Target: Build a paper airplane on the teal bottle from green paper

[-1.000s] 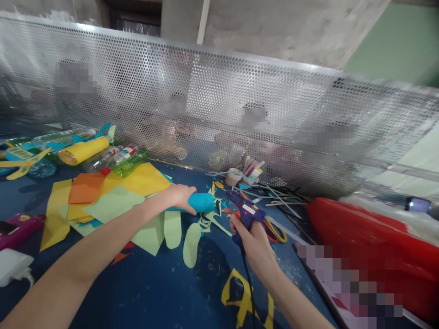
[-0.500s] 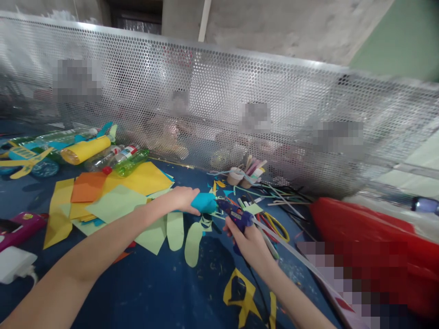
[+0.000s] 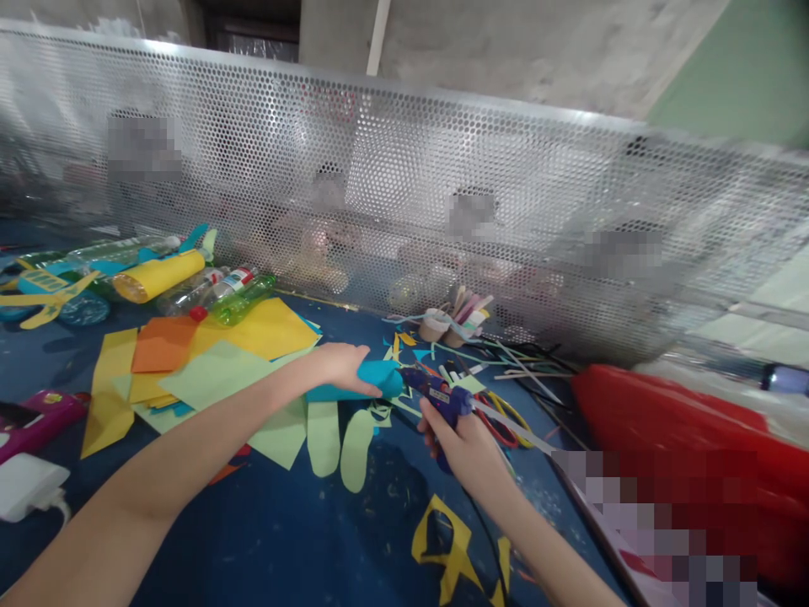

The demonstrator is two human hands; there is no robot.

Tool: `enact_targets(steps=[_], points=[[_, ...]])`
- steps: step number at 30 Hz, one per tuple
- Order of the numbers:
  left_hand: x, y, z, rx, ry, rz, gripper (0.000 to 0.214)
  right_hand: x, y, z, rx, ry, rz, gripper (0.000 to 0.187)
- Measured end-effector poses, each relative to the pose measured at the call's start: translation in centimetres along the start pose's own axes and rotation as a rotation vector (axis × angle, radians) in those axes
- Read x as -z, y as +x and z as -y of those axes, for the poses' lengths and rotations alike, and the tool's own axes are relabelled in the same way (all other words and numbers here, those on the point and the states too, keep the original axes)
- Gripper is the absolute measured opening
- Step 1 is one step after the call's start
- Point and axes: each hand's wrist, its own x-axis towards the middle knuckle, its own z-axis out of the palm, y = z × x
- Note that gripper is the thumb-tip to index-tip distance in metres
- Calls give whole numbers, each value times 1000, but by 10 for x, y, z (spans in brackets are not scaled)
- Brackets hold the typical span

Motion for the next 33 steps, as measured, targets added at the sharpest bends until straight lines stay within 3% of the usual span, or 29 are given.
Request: enact_targets(steps=[5, 12, 27, 33], points=[[5, 5, 9, -96, -16, 67, 71, 3, -2, 2, -26, 12, 31, 47], [0, 7, 8, -107, -1, 69, 82, 6, -6, 7, -36, 3, 26, 46], [1, 6, 8, -133, -3, 91, 83, 9, -5, 5, -44, -48, -7, 46], [13, 1, 8, -81, -159, 116, 82, 9, -5, 6, -52, -98, 6, 49]])
